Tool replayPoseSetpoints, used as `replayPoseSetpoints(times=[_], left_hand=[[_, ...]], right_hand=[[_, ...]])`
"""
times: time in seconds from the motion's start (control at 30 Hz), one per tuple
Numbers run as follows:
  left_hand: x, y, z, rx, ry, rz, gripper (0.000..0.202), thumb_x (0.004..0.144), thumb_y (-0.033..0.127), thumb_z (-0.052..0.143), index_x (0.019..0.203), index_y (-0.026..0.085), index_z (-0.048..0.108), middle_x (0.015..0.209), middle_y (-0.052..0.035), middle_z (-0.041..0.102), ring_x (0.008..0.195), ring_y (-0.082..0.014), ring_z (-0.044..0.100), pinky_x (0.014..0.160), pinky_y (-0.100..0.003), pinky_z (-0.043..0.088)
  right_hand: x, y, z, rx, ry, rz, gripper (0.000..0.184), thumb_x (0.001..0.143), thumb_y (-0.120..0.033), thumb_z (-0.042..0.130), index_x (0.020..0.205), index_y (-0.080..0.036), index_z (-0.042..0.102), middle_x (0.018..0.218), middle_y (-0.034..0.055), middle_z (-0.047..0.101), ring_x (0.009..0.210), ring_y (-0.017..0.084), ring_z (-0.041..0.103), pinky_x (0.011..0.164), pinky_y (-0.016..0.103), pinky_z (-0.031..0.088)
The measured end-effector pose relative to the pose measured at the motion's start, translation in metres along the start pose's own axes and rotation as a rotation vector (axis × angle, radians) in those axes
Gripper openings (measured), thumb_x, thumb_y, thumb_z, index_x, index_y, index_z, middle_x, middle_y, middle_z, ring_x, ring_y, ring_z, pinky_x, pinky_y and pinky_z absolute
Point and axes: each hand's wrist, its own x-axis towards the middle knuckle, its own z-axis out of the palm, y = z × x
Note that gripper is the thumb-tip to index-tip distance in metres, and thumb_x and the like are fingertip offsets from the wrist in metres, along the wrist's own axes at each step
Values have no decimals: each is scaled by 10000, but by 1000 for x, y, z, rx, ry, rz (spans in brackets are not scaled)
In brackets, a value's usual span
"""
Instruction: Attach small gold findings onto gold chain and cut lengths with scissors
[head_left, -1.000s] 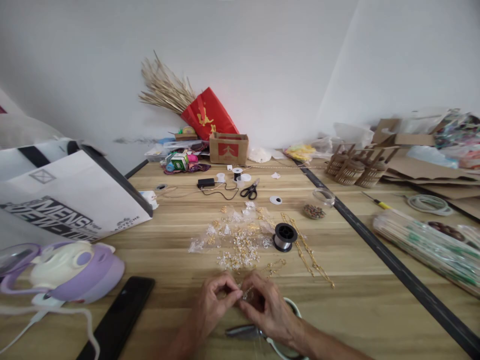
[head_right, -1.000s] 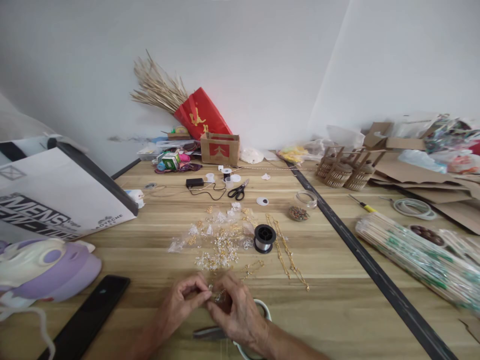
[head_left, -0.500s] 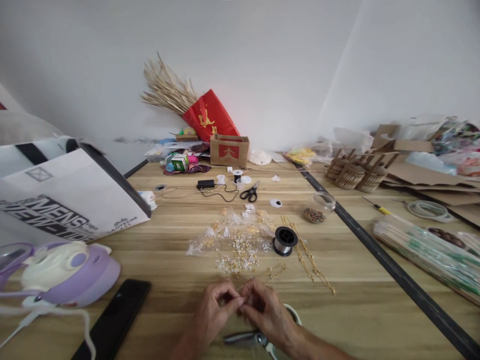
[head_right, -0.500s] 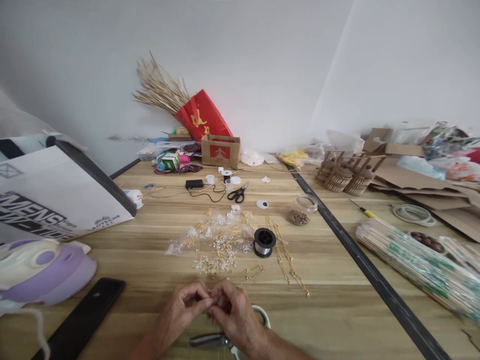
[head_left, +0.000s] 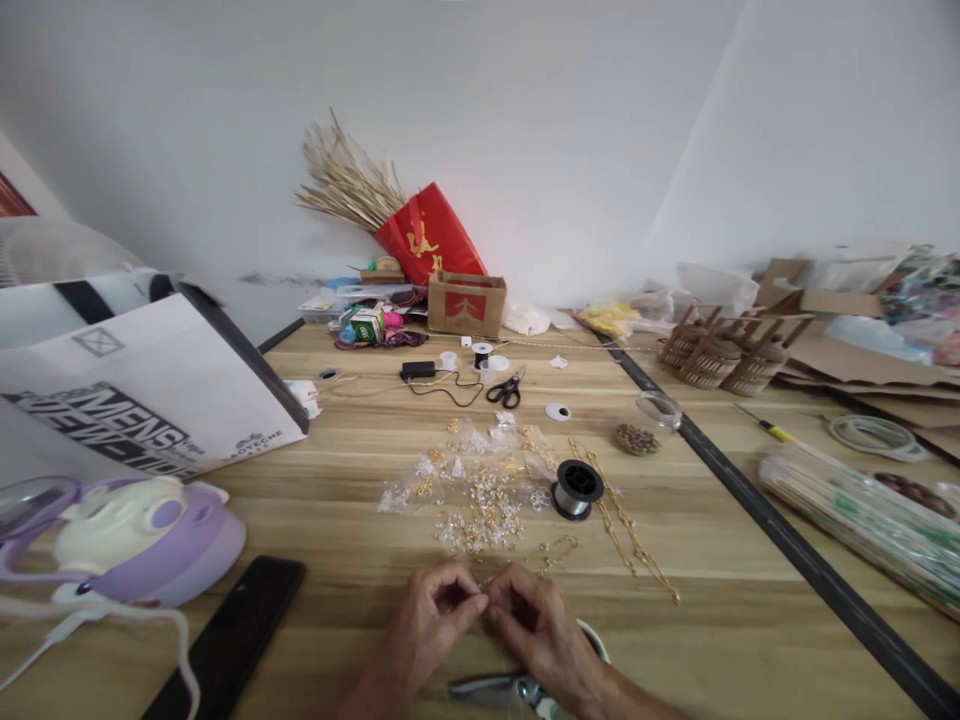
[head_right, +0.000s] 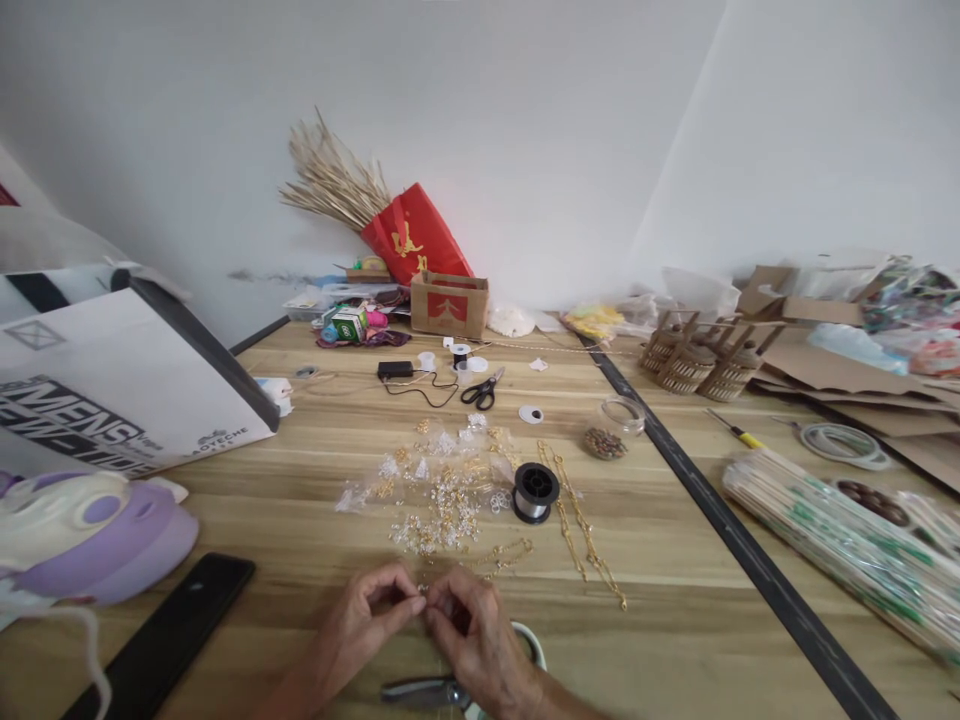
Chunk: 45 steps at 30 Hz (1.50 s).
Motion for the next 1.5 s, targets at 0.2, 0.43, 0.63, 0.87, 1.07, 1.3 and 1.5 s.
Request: replayPoseSetpoints(times=[0.2,0.43,0.63,0.87,1.07,1.3,1.5], left_hand=[[1,-4,1,30,20,20,117,673,219,589,583,144,589,592,-12,565,619,-154,536,602,-237,416],[3,-5,-4,-17,1,31,130,688,239,615,632,130,658,624,-36,628,636,-161,570,617,-240,437],[6,-4,-13,-141,-48,-40,158,709,262,640,776,134,704,742,-55,694,710,-169,620,666,-245,474],[7,-6,-8,-259,-53,-119,142,637,227,705,742,132,694,674,-27,696,648,-143,621,637,-224,484],[7,-4,-5,-299,-44,-170,157,590,232,735,699,129,688,627,-20,696,605,-138,625,613,-225,493],[7,-3,-3,-328,9,-201,163,539,222,756,649,135,673,593,-13,694,581,-135,627,600,-223,494],[6,-5,-1,-293,2,-168,162,563,251,746,630,136,653,587,-18,688,575,-140,623,586,-229,488]], right_hand=[[0,2,0,0,5,15,236,837,-342,522,726,-137,556,604,-19,450,556,96,386,502,208,286],[-1,-1,-3,72,-44,19,271,866,-371,490,716,-146,518,591,-32,420,545,89,368,496,203,283],[0,1,-5,177,-35,75,271,862,-392,505,745,-148,513,589,-38,418,522,82,357,467,196,277],[0,0,-5,203,-31,78,258,845,-388,532,754,-147,520,602,-31,439,533,83,371,472,196,288],[0,-1,-5,201,-27,70,268,837,-399,533,747,-147,518,582,-34,435,520,84,376,465,198,290],[0,-2,-6,184,-18,43,265,832,-400,536,746,-150,530,595,-26,455,534,91,394,478,202,305],[0,0,-5,199,-25,52,257,830,-392,538,747,-149,522,607,-26,461,535,84,391,477,197,304]])
